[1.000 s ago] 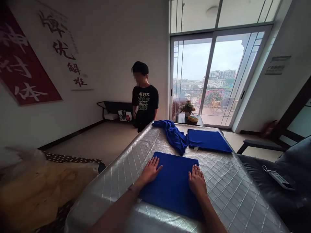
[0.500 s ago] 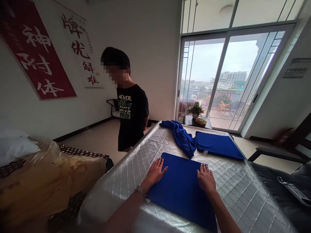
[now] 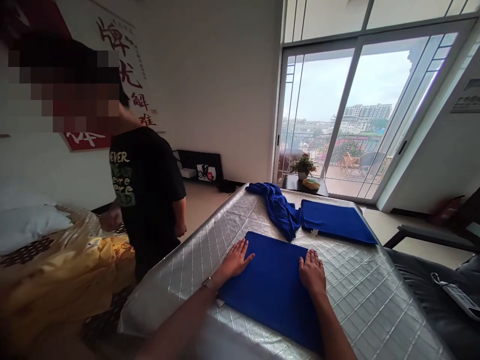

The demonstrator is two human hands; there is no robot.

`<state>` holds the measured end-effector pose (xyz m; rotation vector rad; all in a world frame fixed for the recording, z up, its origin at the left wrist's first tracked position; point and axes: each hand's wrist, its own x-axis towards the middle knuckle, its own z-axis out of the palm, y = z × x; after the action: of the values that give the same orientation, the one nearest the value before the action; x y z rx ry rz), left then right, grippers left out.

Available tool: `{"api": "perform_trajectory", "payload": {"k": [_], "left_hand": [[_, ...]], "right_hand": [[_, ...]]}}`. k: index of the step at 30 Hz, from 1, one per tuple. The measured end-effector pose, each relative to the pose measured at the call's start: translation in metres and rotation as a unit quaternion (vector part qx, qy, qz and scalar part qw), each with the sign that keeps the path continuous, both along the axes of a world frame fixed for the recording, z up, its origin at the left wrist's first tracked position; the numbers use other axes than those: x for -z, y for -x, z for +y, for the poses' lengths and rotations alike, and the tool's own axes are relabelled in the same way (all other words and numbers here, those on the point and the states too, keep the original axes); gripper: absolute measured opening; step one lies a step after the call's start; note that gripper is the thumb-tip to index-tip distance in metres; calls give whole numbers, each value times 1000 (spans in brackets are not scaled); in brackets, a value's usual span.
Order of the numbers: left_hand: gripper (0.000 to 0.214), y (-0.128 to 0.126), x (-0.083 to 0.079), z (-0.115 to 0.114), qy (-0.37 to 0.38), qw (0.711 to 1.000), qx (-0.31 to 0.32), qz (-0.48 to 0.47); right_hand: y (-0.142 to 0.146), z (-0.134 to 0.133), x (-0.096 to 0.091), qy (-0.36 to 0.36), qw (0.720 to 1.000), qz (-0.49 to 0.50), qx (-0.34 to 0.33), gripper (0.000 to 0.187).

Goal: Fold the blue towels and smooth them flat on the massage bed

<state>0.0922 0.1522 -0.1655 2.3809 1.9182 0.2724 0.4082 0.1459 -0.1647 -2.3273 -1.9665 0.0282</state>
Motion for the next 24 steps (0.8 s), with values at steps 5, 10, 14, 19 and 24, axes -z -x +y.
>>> {"api": "perform_trajectory", "payload": {"k": [5,10,14,19,24], "left_hand": [[80,-18,-11,9,18,999,-42,10],[77,-104,-17,15,-26,998,56,-19],[68,-182,-14,12,-28,979,194,-48],[65,-204,-5,9,-42,976,200,-82],[71,-149,-1,23,-25,989,135,-54]], "right_hand": [[1,0,1,-8,1000,12,-4,68],[2,-1,1,-10,999,31,-2,67],[-1,-5,0,-11,1000,11,-19,62],[-2,-9,-3,-10,1000,-4,-18,61],[3,-7,-7,-9,1000,9,-5,63]]}}
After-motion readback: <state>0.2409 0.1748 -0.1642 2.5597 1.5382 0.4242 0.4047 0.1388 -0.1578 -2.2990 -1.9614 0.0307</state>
